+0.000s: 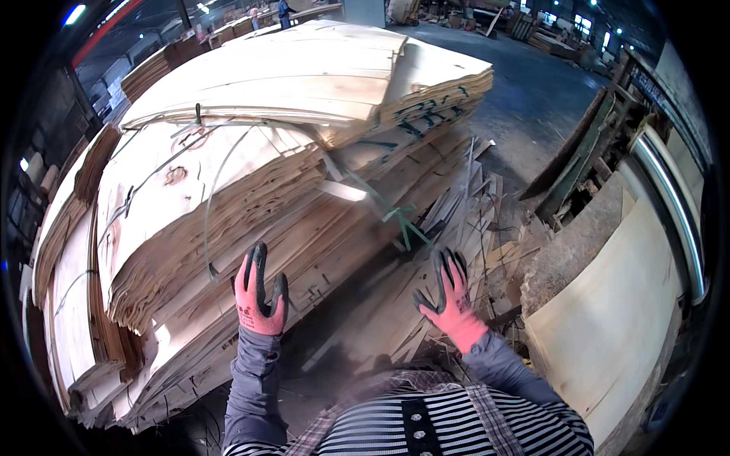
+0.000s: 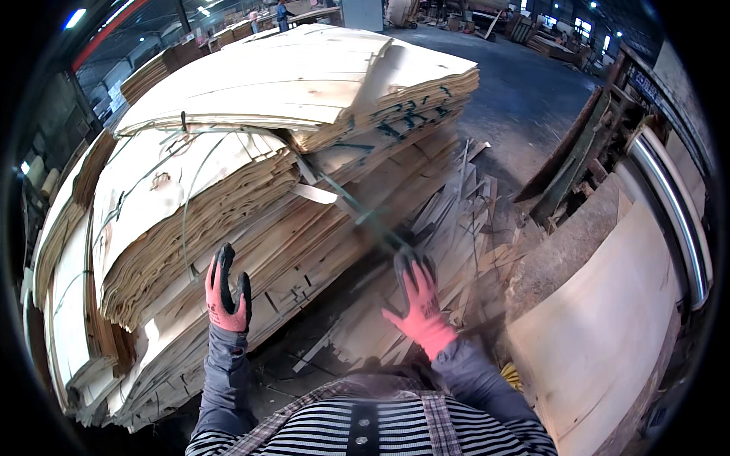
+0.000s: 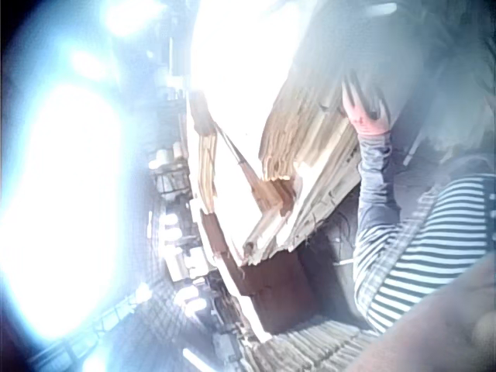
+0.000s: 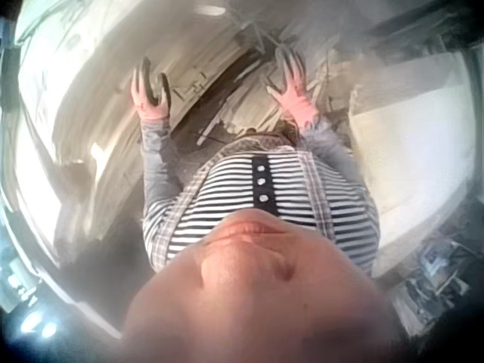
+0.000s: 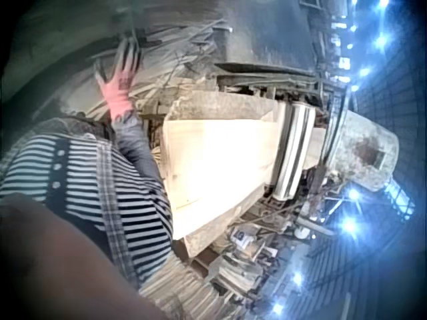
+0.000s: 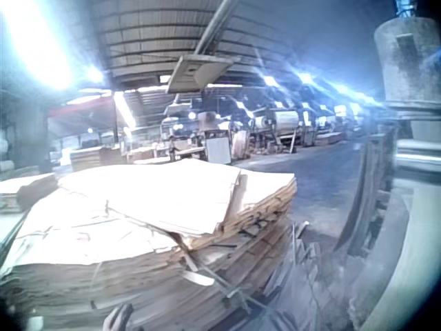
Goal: The person repeatedly picks up thin sheets of wood veneer from a stack, places them onto a roller machine, and then stacks the processed sheets onto a growing pile. The person wears pink gloves and handles the veneers one at a time in a repetitive cycle.
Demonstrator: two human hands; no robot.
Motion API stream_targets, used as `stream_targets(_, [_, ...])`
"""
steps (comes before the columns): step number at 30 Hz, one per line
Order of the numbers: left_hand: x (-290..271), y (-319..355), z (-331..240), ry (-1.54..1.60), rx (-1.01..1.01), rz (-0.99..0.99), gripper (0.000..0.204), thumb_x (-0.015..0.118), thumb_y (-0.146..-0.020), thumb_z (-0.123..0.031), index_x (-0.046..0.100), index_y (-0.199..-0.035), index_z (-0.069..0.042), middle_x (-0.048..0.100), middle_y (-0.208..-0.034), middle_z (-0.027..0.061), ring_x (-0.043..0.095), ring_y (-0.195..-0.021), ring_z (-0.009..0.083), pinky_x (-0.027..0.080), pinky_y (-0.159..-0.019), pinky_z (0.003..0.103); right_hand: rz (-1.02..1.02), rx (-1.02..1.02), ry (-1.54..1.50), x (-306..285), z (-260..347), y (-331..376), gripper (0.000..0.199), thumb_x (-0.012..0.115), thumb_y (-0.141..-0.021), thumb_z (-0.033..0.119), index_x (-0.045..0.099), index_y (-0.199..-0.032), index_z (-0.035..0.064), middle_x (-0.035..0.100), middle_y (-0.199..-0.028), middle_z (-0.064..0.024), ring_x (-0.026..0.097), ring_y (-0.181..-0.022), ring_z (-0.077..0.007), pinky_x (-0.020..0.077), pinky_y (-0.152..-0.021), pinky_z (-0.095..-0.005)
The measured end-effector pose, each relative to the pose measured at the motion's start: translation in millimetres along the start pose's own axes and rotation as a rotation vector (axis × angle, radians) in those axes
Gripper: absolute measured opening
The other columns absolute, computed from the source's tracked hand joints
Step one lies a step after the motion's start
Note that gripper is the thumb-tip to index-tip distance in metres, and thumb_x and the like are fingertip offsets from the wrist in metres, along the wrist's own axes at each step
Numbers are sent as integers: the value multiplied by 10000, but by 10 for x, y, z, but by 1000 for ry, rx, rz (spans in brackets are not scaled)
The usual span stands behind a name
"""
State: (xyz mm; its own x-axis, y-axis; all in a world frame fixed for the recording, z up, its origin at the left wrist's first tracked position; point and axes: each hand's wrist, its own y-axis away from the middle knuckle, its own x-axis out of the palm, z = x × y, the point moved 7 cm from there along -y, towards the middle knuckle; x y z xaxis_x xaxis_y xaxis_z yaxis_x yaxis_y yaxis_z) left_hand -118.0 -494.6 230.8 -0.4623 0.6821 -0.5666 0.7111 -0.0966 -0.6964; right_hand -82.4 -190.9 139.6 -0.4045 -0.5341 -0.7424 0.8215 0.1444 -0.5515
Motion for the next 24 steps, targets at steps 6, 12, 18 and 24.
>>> stream_targets(6, [195, -114, 242, 122, -84, 38, 533, 535, -729, -3, 368, -1235, 7, 443, -1217, 160, 427, -1119, 291, 331, -939, 351, -119, -67, 95, 44, -172, -1475, 935, 702, -569, 429, 271, -1269, -15, 231, -1308, -214, 228, -1204, -371, 187, -1011, -469])
stream_targets(12, [502, -767, 275, 548, -220, 120, 412, 460, -848, -93, 363, -1227, 39, 454, -1195, 148, 487, -1059, 223, 378, -896, 321, -260, -231, 384, 366, -610, -3113, 1013, 695, -493, 546, 307, -1250, -5, 218, -1318, -193, 206, -1211, -352, 141, -1017, -477])
stream_targets(18, [1117, -1371, 452, 1039, -521, 220, 407, 442, -874, -128, 349, -1237, 30, 469, -1175, 134, 473, -1048, 188, 384, -892, 287, -493, -677, 127, 500, -488, -3387, 700, 643, -620, 468, 446, -1176, 91, 336, -1230, -189, 344, -1142, -375, 282, -951, -536])
stream_targets(24, [2484, -1638, 698, 1937, -946, 161, 479, 490, -857, -301, 356, -1235, -39, 469, -1097, 89, 476, -986, 158, 393, -860, 276, -552, -827, -14, 193, -458, -3688, 351, 635, -709, 170, 476, -982, 16, 540, -936, -146, 546, -882, -333, 457, -743, -435])
